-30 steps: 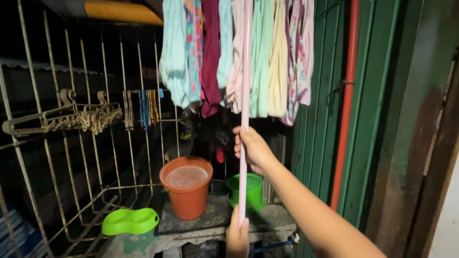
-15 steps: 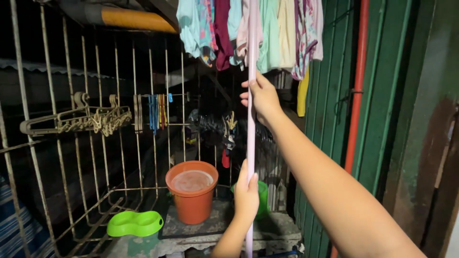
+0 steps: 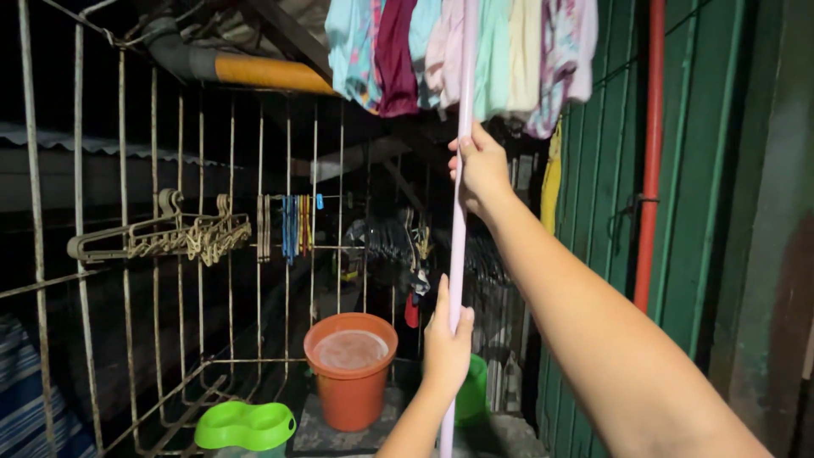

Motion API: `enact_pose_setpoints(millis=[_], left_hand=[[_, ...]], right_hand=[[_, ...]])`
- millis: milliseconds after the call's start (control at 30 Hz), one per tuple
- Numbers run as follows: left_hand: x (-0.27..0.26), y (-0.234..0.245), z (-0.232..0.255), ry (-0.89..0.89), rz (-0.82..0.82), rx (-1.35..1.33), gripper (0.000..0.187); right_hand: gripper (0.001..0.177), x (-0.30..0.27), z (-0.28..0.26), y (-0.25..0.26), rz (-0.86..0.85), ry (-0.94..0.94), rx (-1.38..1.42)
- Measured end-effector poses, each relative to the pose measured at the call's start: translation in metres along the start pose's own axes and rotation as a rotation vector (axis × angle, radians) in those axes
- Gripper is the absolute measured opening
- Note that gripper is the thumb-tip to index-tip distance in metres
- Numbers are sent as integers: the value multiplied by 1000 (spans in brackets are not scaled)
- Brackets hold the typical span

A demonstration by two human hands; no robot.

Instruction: The person is hanging laundry on a rack and a pole using a clothes fork.

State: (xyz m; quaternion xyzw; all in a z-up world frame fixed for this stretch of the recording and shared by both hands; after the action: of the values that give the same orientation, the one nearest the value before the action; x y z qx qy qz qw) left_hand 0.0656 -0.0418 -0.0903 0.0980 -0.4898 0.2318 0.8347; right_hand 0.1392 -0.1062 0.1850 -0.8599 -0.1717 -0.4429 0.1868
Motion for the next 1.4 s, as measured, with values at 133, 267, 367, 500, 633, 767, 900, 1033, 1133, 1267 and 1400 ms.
enact_pose_setpoints(millis=[133, 267, 367, 500, 633, 767, 900, 1033, 1133, 1267, 1400], left_hand=[[-20, 10, -4, 91, -15, 26, 66], [-19, 6, -16, 324, -30, -183, 59], [-5, 4, -17, 135, 62, -110, 54], [5, 1, -4, 179, 73, -128, 53], [31, -18, -43, 144, 71, -326, 54], [55, -26, -27, 104, 25, -452, 54], [79, -28, -12, 140, 4, -499, 53], [100, -27, -10, 97, 40, -444, 52], [114, -26, -13, 81, 45, -487, 52], [132, -21, 4, 120, 78, -406, 50], [149, -22, 13, 31, 148, -294, 48]], right_hand=[[46, 9, -19, -1, -35, 13, 51], [41, 19, -33, -6, -74, 43, 75], [42, 31, -42, -6, -101, 78, 55], [52, 25, -52, -6, -136, -47, -11], [69, 30, -40, -1, -152, -109, -113], [76, 24, -40, -5, -150, -139, -124], [85, 40, -24, -3, -142, -31, -80], [86, 58, -18, 0, -104, 62, -102], [78, 91, 9, 8, -196, 156, -91], [78, 70, -13, -6, -163, 112, -68], [78, 84, -14, -7, -90, 126, -75]])
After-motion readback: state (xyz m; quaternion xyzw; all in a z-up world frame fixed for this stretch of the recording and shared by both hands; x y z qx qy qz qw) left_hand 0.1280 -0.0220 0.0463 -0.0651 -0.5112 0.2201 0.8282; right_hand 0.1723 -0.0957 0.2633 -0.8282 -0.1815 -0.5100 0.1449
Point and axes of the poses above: each hand's wrist, its own x-axis towards the middle knuckle, its own y-axis out of the back of the hand, z = x × y, the point moved 6 cm from there along x, towards the middle knuckle, and after that the axes turned 2 degrees about -z, right-handed, at the moved point
